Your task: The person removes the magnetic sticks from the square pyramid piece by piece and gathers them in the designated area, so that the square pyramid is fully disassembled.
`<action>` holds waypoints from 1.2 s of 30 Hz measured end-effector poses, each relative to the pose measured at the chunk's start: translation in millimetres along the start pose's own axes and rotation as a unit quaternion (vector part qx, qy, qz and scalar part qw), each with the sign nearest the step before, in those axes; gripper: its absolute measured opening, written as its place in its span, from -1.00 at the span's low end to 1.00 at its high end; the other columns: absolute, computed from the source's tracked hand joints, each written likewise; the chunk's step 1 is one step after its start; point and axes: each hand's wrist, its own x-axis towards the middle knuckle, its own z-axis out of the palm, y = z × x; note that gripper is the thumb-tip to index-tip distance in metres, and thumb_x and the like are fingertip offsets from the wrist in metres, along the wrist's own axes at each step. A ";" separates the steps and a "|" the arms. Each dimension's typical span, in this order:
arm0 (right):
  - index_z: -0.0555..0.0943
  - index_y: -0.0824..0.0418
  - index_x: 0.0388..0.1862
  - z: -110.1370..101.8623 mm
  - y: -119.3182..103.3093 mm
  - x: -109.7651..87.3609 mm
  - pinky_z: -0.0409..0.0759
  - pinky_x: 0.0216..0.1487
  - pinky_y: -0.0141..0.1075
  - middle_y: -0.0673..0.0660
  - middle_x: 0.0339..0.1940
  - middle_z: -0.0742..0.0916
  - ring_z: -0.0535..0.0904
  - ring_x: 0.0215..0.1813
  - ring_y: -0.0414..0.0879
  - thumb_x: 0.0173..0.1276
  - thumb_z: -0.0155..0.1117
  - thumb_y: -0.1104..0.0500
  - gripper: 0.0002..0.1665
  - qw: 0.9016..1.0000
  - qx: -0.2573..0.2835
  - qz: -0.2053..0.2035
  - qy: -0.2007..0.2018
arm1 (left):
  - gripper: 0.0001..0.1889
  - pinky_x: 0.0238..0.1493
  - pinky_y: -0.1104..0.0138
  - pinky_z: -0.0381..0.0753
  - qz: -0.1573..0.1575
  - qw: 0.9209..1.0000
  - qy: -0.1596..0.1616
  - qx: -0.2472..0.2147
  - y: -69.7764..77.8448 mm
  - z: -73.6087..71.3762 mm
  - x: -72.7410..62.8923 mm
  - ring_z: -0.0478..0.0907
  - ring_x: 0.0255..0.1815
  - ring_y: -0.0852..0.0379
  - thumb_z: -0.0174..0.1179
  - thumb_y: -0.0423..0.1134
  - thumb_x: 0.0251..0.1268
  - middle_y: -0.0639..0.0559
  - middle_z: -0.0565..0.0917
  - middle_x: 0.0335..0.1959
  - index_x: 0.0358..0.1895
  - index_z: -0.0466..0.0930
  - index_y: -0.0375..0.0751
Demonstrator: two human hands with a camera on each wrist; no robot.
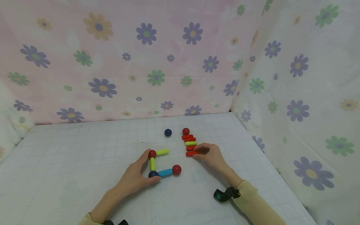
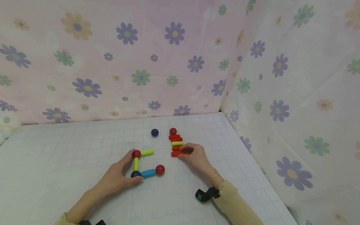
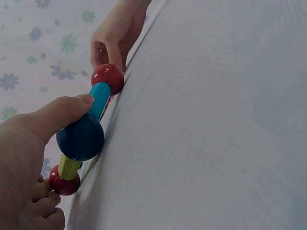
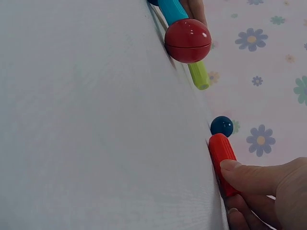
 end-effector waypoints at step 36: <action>0.73 0.10 -0.01 -1.8 -23.9 0.3 0.63 0.04 -0.20 0.00 -0.12 0.78 0.65 -0.02 -0.04 0.19 0.54 0.11 -0.63 0.998 0.008 -0.055 -0.022 | 0.18 0.42 -0.16 0.33 -0.011 1.000 -0.004 -0.008 -0.2 0.1 1.2 0.15 0.58 -0.12 0.47 0.27 -0.03 -0.01 0.19 0.60 0.62 -0.02 0.01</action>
